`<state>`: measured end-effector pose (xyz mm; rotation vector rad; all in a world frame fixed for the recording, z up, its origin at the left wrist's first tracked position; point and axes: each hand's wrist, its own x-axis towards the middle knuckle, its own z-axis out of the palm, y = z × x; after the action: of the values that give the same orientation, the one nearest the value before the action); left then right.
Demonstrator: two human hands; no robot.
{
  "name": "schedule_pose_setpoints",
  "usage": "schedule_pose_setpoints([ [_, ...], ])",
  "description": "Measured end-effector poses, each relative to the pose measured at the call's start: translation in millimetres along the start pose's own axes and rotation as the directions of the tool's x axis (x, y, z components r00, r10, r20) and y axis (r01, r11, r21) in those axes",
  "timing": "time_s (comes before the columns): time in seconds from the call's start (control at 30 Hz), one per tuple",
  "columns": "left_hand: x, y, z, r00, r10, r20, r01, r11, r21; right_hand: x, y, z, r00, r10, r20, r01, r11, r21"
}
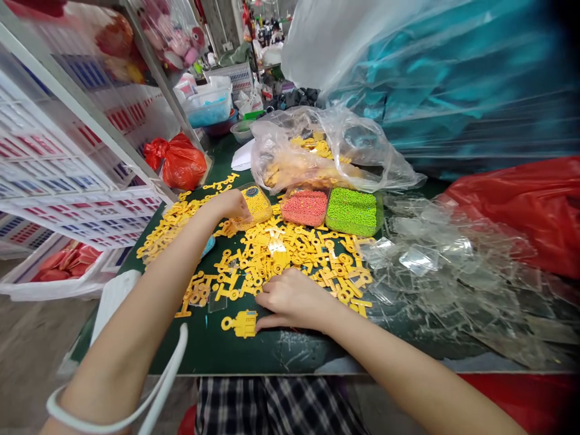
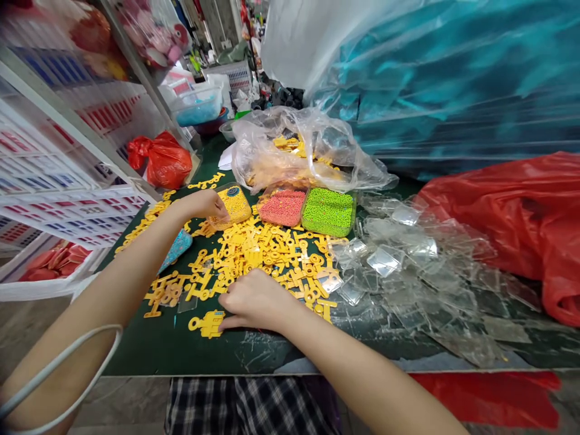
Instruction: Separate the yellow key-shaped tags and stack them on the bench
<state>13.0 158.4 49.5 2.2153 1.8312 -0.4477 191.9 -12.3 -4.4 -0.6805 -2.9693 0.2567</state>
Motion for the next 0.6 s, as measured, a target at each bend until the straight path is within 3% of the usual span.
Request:
schedule_pose_setpoints([
  [0.1,-9.3,-0.2,1.9,0.987,-0.084,-0.139,0.081,0.996,-0.023,0.4,0.7,-0.6,1.000,0.019,-0.008,-0.019,1.000,-0.001],
  [0.23,-29.7,3.8,9.7,0.926,-0.148,-0.347,0.131,0.989,-0.072,-0.3,1.4,-2.0,0.995,0.077,-0.061,-0.078,0.997,-0.013],
  [0.33,-66.0,10.1,21.4,0.817,-0.022,-0.576,-0.067,0.989,-0.134,-0.7,0.7,-3.6,0.978,0.171,-0.121,-0.175,0.984,-0.018],
  [0.43,-119.4,16.7,46.4,0.727,0.175,-0.664,-0.395,0.897,-0.196,-2.9,1.3,-5.6,0.940,0.287,-0.187,-0.296,0.955,-0.025],
  [0.5,-153.2,18.7,72.8,0.670,0.184,-0.719,-0.511,0.817,-0.267,-7.8,7.0,-8.7,0.901,0.336,-0.274,-0.349,0.937,0.002],
  [0.6,-184.4,16.1,119.1,0.650,0.137,-0.748,-0.559,0.752,-0.349,-21.6,29.8,-19.7,0.798,0.409,-0.444,-0.432,0.900,0.052],
])
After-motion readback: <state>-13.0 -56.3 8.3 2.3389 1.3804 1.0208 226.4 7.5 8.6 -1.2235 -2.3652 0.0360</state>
